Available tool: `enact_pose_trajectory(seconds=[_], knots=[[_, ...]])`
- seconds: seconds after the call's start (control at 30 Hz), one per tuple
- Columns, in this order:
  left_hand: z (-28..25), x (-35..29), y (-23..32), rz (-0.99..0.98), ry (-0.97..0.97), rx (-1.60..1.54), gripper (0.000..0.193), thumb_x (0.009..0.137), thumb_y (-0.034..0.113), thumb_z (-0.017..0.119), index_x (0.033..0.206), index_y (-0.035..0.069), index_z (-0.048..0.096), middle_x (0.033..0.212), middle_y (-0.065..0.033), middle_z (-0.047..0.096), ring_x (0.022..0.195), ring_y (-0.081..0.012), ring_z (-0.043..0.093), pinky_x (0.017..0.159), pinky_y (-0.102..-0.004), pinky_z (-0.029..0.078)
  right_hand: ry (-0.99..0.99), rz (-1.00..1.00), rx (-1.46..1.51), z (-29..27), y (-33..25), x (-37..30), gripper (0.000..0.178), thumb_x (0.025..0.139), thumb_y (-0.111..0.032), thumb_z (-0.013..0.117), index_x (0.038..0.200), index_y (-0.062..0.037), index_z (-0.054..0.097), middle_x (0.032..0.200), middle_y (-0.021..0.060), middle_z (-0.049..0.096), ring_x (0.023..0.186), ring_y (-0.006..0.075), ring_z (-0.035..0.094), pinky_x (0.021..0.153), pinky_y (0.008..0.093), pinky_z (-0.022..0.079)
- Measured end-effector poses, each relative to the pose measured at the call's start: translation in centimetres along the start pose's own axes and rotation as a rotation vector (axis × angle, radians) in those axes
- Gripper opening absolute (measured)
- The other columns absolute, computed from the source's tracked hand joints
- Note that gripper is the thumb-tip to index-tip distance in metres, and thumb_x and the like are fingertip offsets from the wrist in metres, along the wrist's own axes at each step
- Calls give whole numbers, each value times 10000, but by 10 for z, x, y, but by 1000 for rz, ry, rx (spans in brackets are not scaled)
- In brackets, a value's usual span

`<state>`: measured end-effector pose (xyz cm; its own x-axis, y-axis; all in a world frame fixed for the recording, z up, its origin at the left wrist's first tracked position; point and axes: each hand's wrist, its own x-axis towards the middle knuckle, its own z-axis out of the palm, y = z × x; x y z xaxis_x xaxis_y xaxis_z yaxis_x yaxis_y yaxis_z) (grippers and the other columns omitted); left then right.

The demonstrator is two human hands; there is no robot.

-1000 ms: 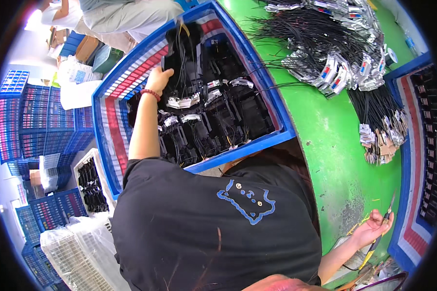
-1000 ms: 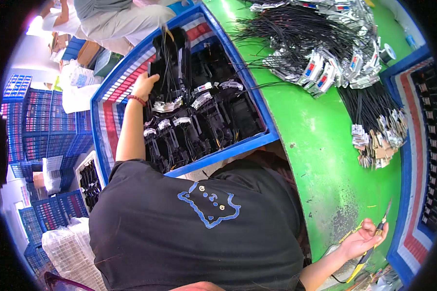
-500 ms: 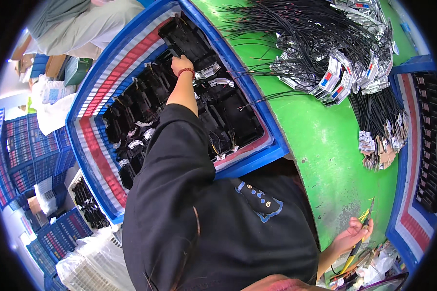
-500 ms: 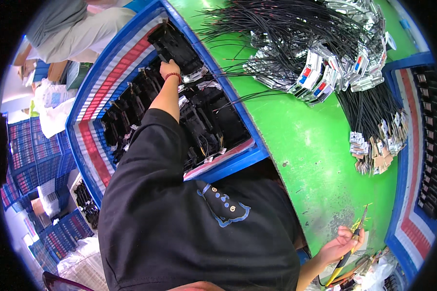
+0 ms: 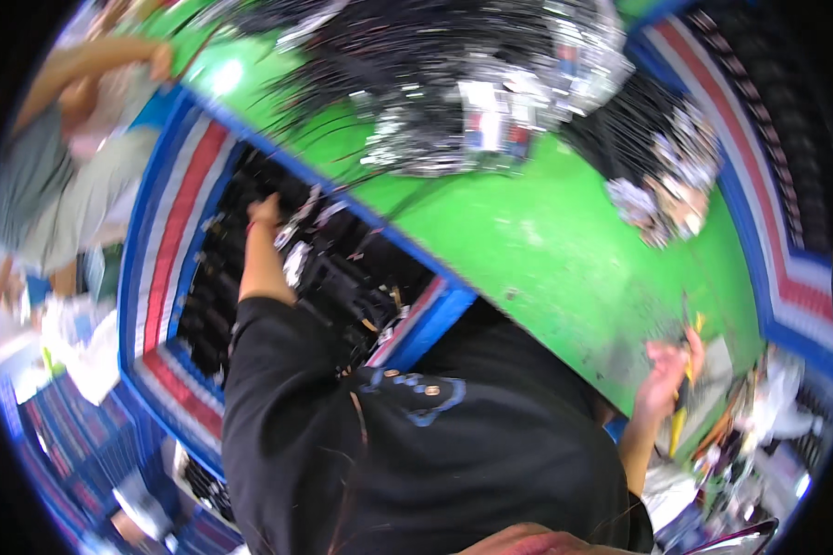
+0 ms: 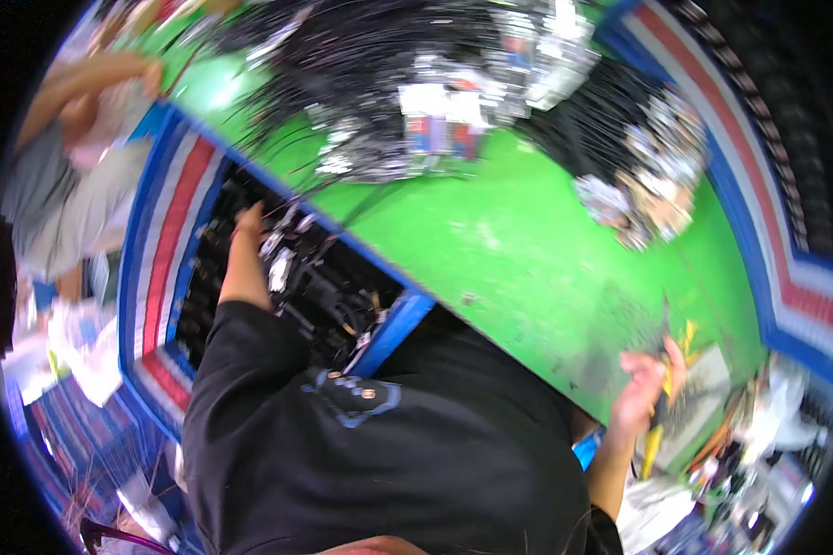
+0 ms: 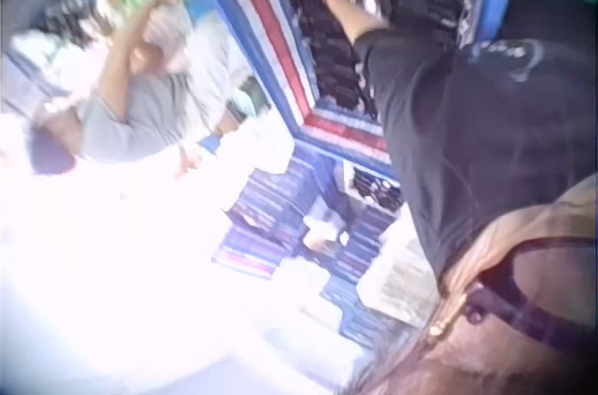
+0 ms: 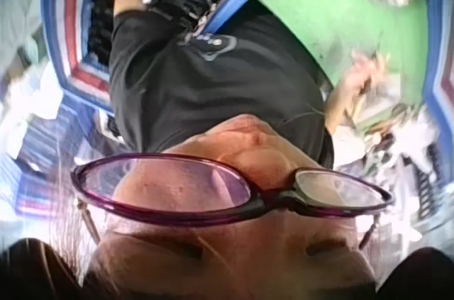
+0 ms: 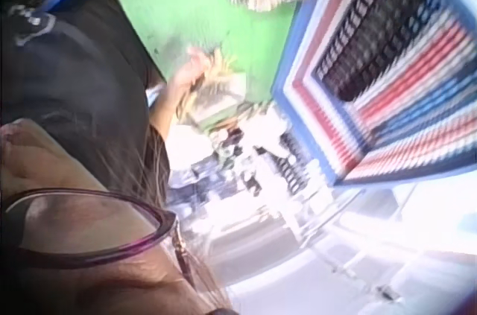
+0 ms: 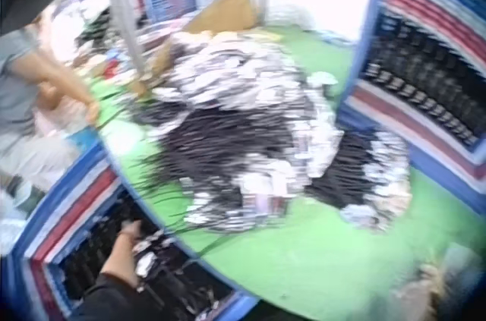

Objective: The person solders wires onto circuit boards using a soldering tool, installs the wired component into a toy car shell, and places the car shell into a storage crate.

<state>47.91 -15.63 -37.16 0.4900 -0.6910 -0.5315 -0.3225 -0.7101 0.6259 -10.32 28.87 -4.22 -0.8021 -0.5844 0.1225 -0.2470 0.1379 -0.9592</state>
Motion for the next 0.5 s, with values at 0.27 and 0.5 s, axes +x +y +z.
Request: enact_pose_trajectory(seconds=[0.27,0.5], knots=[[-39,-260,176,863,235,-731,192,929,54,548,1112,1,568,785,-31,581,672,-93,516,566,-216,420,-129,-36,79,17,11,2,279,966,-109,557,1206,19,494,734,118,640,676,183,638,689,324,527],[114,-498,285,1889,-808,91,160,721,-18,705,863,19,642,818,-110,627,736,-268,627,662,-336,496,-150,-177,99,17,12,16,234,942,-104,608,1144,5,559,720,92,656,695,168,667,642,277,519]])
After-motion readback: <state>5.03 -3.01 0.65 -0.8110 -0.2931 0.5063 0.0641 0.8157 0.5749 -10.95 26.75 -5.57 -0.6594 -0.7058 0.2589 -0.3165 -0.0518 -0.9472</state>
